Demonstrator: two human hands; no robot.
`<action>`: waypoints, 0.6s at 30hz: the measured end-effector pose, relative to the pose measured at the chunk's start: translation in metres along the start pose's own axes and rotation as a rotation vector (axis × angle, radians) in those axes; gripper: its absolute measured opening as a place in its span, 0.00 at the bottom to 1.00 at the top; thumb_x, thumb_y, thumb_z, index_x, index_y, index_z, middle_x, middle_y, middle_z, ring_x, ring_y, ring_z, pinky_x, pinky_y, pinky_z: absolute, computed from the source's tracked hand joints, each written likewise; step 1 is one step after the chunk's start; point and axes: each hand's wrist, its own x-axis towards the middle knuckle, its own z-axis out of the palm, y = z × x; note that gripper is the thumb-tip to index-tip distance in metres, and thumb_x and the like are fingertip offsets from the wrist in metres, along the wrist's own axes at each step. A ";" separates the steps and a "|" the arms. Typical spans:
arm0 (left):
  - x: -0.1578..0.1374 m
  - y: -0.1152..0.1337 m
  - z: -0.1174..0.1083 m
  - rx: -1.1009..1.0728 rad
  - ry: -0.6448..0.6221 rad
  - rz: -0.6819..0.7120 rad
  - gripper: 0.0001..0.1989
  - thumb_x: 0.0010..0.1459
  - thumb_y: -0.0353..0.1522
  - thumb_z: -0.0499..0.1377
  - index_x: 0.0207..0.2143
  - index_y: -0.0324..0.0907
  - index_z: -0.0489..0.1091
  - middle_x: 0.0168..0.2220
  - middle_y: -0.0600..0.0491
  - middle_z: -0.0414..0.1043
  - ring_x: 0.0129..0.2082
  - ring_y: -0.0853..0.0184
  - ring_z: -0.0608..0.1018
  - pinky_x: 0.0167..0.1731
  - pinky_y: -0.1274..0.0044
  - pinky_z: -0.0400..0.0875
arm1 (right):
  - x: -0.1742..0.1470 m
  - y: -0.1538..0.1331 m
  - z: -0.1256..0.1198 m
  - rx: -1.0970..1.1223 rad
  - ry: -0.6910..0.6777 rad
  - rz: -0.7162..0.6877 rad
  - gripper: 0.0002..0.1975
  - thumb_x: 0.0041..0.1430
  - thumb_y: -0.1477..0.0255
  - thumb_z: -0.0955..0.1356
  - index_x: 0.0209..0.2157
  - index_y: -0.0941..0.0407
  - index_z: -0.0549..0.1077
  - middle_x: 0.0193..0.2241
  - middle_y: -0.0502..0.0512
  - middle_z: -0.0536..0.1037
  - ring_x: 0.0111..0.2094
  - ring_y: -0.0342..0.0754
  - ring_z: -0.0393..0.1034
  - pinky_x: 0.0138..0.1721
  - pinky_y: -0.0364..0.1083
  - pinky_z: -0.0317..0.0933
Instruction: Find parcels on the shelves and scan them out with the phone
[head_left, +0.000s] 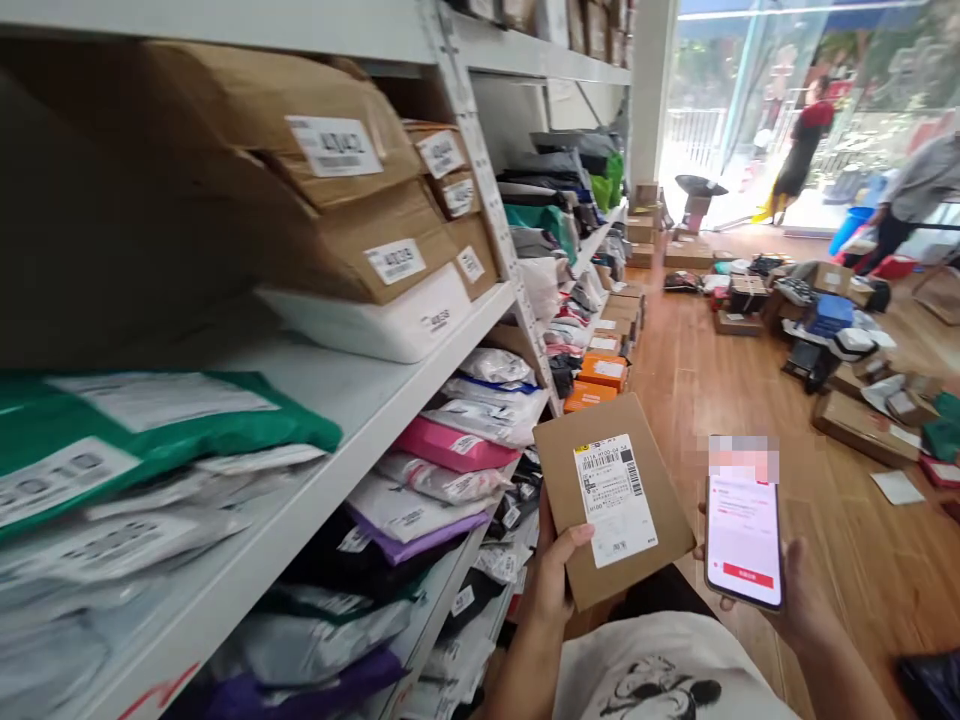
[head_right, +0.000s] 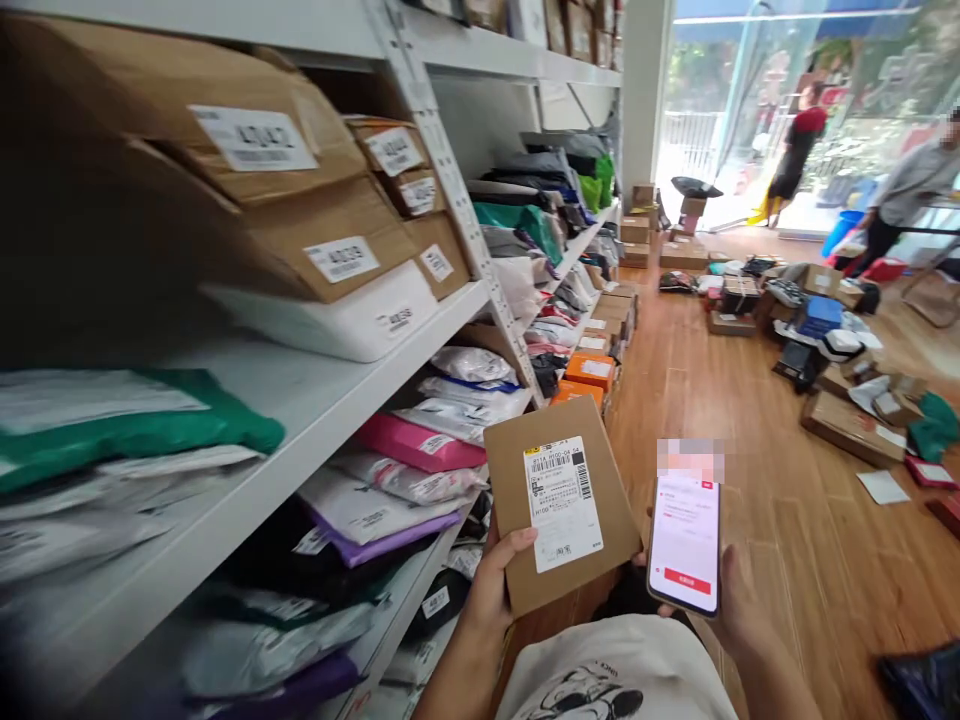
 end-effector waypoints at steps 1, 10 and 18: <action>-0.003 -0.001 0.008 0.022 -0.026 -0.007 0.51 0.39 0.33 0.73 0.68 0.49 0.61 0.55 0.44 0.79 0.52 0.45 0.81 0.45 0.63 0.79 | -0.007 0.002 0.000 -0.003 0.000 0.016 0.43 0.49 0.34 0.69 0.52 0.55 0.80 0.46 0.70 0.84 0.39 0.62 0.82 0.28 0.51 0.76; 0.000 -0.024 0.067 0.213 -0.162 -0.024 0.54 0.37 0.34 0.72 0.68 0.52 0.58 0.60 0.48 0.76 0.53 0.48 0.80 0.45 0.65 0.80 | -0.034 -0.012 -0.020 0.126 -0.072 0.006 0.42 0.53 0.38 0.70 0.59 0.54 0.75 0.43 0.66 0.85 0.37 0.57 0.82 0.28 0.49 0.76; 0.003 -0.065 0.161 0.299 -0.252 -0.056 0.50 0.38 0.34 0.70 0.67 0.51 0.61 0.54 0.48 0.79 0.52 0.49 0.81 0.46 0.65 0.80 | -0.040 -0.051 -0.085 0.027 0.024 -0.225 0.52 0.57 0.50 0.75 0.73 0.47 0.47 0.44 0.64 0.84 0.38 0.55 0.82 0.29 0.47 0.74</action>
